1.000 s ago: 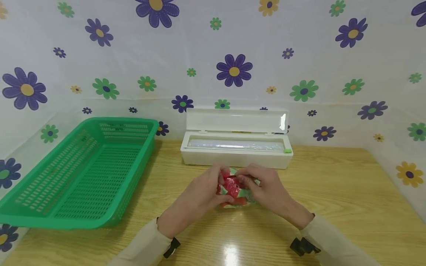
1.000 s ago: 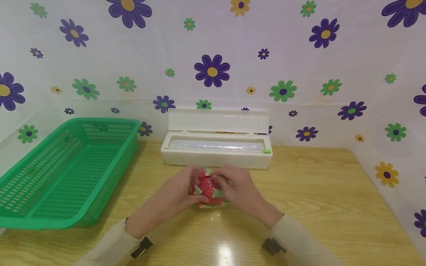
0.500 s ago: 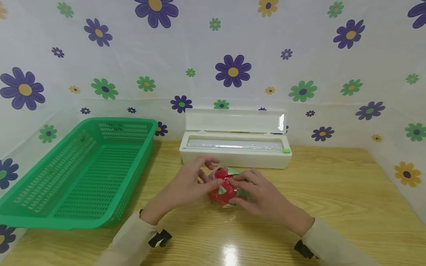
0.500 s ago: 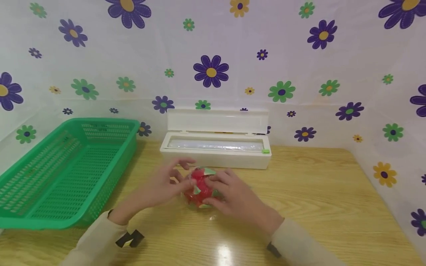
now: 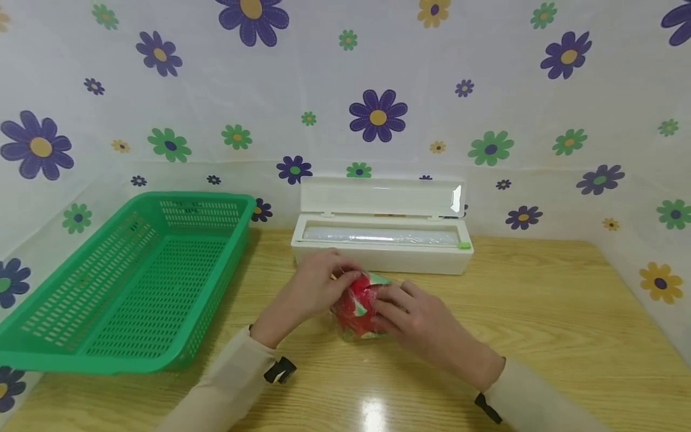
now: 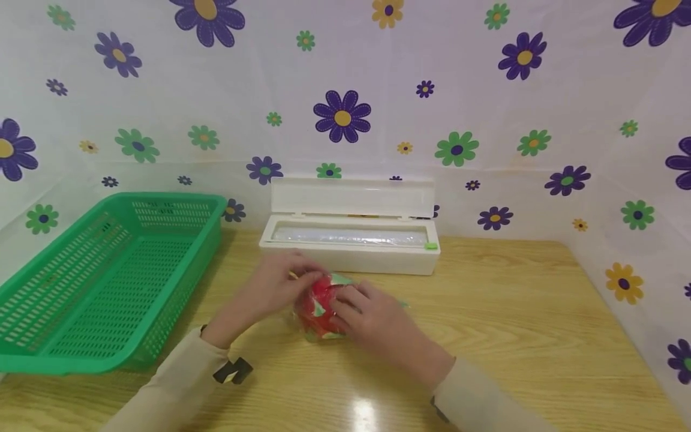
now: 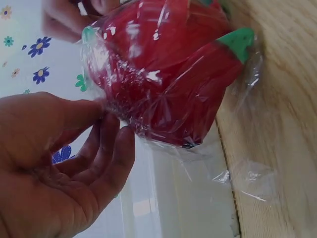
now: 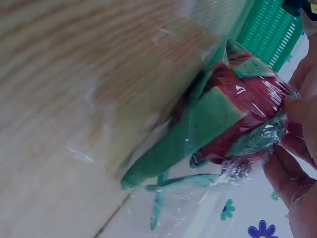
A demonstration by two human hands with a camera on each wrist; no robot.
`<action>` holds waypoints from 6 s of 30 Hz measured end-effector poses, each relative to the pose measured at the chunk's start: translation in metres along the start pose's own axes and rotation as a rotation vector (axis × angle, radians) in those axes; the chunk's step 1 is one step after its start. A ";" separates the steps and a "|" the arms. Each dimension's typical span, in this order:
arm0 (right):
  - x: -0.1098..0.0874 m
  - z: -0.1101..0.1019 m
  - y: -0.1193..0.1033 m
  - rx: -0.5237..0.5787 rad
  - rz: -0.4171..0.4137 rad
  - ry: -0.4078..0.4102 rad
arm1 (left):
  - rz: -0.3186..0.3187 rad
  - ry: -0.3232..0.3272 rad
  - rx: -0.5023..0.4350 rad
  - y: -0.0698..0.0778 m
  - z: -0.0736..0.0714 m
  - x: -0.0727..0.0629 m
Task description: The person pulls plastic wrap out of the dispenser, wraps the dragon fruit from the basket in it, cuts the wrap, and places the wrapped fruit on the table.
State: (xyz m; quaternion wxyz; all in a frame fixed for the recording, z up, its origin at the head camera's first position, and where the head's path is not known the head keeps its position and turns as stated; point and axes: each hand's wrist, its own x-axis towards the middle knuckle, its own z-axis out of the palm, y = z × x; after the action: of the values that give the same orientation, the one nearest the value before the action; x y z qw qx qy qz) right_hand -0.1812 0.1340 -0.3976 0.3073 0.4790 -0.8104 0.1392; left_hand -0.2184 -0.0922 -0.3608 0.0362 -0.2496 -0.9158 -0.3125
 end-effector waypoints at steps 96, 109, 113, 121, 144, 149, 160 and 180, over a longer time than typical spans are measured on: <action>0.005 -0.001 0.003 0.422 0.376 0.056 | 0.319 0.113 0.224 0.008 0.015 -0.049; 0.007 -0.005 0.000 0.232 0.238 -0.074 | 0.354 0.129 0.308 0.010 0.014 -0.050; 0.008 -0.006 0.000 0.225 0.240 -0.082 | 0.395 0.138 0.364 0.011 0.015 -0.050; 0.010 -0.007 -0.001 0.175 0.196 -0.130 | 0.371 0.099 0.343 0.010 0.014 -0.051; 0.002 -0.008 0.009 0.088 0.120 -0.240 | 0.368 0.001 -0.056 -0.030 0.002 -0.047; 0.000 -0.007 0.009 0.071 0.129 -0.239 | 0.366 0.037 0.000 -0.029 0.005 -0.046; 0.003 0.000 0.004 0.067 0.151 -0.189 | 0.291 0.045 -0.044 -0.029 0.006 -0.046; 0.001 0.004 0.008 0.167 0.287 -0.152 | 0.197 -0.153 -0.030 -0.029 0.008 -0.037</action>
State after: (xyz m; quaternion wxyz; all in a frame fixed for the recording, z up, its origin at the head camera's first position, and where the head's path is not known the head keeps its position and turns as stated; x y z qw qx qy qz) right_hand -0.1902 0.1355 -0.3997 0.1812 0.3916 -0.8770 0.2115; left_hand -0.1991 -0.1231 -0.3914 -0.0068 -0.3618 -0.8823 -0.3010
